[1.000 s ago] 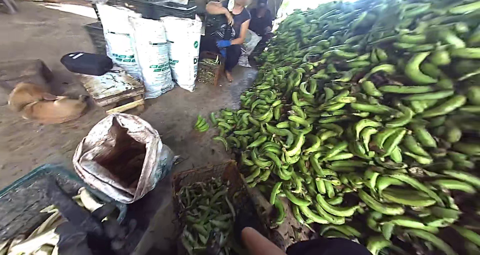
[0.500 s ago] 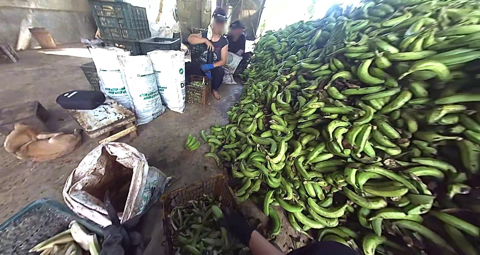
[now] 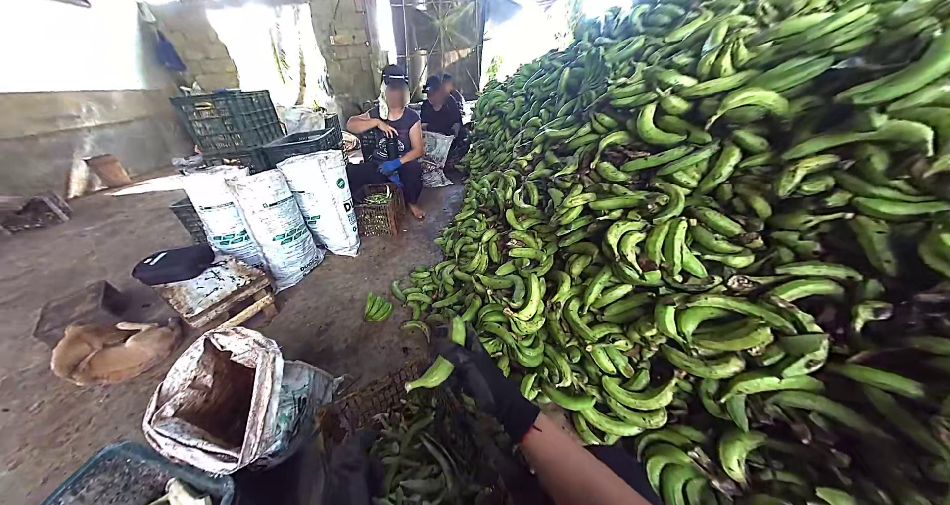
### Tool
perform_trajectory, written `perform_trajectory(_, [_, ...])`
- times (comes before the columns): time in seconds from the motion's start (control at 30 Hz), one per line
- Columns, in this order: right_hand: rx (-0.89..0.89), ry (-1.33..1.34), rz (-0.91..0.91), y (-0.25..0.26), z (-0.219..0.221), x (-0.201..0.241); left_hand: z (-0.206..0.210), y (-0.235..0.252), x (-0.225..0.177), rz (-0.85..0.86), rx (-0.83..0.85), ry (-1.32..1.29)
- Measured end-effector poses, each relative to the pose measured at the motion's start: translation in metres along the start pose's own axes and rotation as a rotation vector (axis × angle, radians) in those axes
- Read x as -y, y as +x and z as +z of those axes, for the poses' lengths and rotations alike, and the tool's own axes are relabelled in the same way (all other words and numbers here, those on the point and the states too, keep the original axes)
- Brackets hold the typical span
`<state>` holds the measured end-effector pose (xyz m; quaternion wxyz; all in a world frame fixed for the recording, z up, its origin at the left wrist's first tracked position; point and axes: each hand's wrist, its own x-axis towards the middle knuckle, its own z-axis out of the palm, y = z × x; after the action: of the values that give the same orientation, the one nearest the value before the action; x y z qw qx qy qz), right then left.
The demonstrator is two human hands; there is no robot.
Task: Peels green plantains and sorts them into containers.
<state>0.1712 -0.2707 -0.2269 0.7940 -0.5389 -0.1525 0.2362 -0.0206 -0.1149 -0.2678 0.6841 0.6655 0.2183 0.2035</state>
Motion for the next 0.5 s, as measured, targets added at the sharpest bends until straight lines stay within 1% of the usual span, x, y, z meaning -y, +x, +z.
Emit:
perform_trajectory(0.07, [-0.075,0.059,0.016,0.002,-0.011,-0.012,0.022,-0.013,0.001,0.049,0.033,0.047])
perform_trajectory(0.13, [-0.102,0.079,0.057,0.003,-0.016,-0.017,0.041,-0.019,0.003,0.035,0.025,0.066])
perform_trajectory(0.2, [-0.11,0.066,0.064,0.002,-0.017,-0.011,0.058,-0.022,-0.001,0.008,0.034,0.073])
perform_trajectory(0.37, [-0.144,0.005,0.052,-0.005,-0.02,0.001,0.068,-0.025,0.024,0.049,0.179,0.02])
perform_trajectory(0.4, [-0.143,0.005,0.04,-0.005,-0.021,0.001,0.071,-0.026,0.021,0.035,0.185,0.016])
perform_trajectory(0.47, [-0.13,0.043,0.012,-0.005,-0.024,0.001,0.082,-0.03,0.003,-0.057,0.165,0.008])
perform_trajectory(0.5, [-0.129,0.06,-0.004,-0.005,-0.025,0.0,0.085,-0.03,0.002,-0.085,0.165,-0.006])
